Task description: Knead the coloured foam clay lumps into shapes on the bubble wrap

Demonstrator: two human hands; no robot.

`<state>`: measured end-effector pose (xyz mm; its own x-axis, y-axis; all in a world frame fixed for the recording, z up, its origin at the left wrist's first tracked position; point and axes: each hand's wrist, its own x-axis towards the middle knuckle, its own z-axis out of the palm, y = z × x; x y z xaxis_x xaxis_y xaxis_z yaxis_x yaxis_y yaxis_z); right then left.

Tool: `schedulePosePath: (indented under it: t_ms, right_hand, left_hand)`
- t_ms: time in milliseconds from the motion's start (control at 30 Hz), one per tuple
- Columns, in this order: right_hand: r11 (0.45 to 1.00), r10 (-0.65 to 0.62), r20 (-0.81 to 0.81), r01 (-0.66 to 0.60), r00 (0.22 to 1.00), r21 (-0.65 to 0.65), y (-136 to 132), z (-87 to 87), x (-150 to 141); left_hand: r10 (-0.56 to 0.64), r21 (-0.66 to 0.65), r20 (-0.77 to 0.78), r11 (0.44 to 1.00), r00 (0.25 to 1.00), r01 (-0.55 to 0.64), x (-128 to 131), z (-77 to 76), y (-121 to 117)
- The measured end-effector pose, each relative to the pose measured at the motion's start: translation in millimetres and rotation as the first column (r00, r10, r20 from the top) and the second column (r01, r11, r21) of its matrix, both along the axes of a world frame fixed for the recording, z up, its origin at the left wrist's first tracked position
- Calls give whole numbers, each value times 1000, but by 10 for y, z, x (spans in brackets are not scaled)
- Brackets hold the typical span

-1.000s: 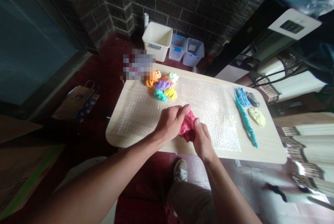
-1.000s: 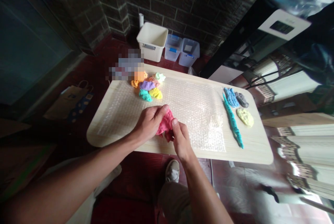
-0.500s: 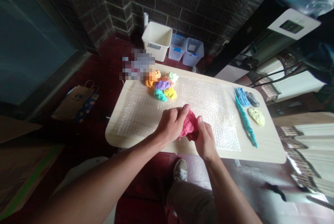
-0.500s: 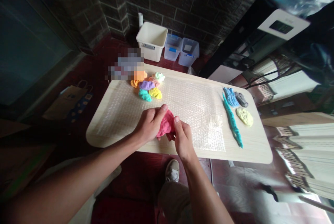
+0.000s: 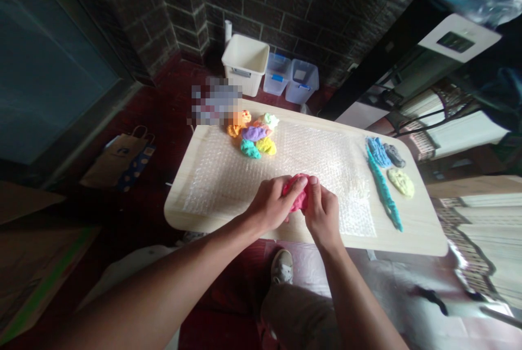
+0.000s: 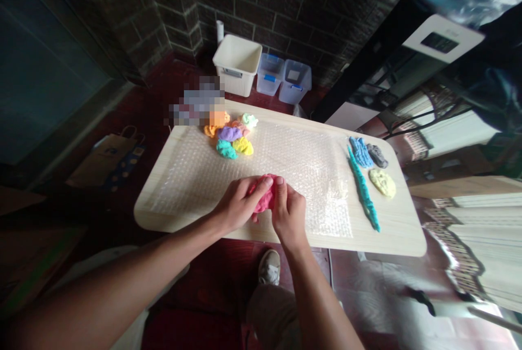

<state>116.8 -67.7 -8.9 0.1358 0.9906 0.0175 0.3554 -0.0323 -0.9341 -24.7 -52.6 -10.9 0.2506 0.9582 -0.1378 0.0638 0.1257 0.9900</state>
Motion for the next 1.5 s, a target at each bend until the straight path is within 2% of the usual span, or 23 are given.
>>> schedulePosePath:
  t_ms: [67,167,267,400,533,633,767,867,967,1067,1167,1300,1400,1500]
  right_hand:
    - [997,17,-90,-24,996,-76,-9,-26,2]
    - [973,39,-342,-113,939,-200,-26,-72,0]
    - [964,79,-457,-185,886,-192,-33,-95,-4]
    - [971,136,-418,-205,898,-125,-28,-54,-21]
    - [972,143,-370,-200,918,-121,-31,30,-52]
    - [980,143,-316,-178,938,-86,-27,68,-66]
    - [985,68,-377,-122,924,-120,-7,16,-38]
    - [970,103,-492,-197,864,-143,8,-55,12]
    - [962,133,-537,-238,833,-131,25,-87,59]
    - [965,173,-489,-246,855,-88,43,-68,90]
    - [967,217,-355,-250,910,-50,49,-26,96]
    - [975,208,-194,-219,959,-36,39,14,88]
    - [969,219,-211,-237,953,-65,40,25,100]
    - [942,268,-266,-310,926,-130,46,41,126]
  left_hand:
    - [20,2,2,1000,1000,-20,17,-5,-21]
    - [9,41,-18,999,1000,-8,13,8,-20]
    - [-29,79,-31,996,999,32,-7,33,0]
    - [-43,48,34,998,998,41,-12,32,18]
    - [-27,-83,177,996,984,43,-7,-12,38]
    - [-18,-125,179,991,984,40,-23,-29,65]
    - [30,-97,227,995,973,-8,-45,-25,93]
    - [-16,-90,286,995,958,44,-54,-46,106]
    - [-44,-37,259,998,965,56,-62,-95,121]
    - [-40,19,254,999,966,36,-73,-133,152]
    - [-36,27,263,999,964,30,-86,-125,191]
    - [-6,47,173,999,985,-2,-112,-68,223]
    - [7,42,150,999,989,-13,-137,-50,234]
    - [24,-19,199,1000,980,-21,-156,-52,242]
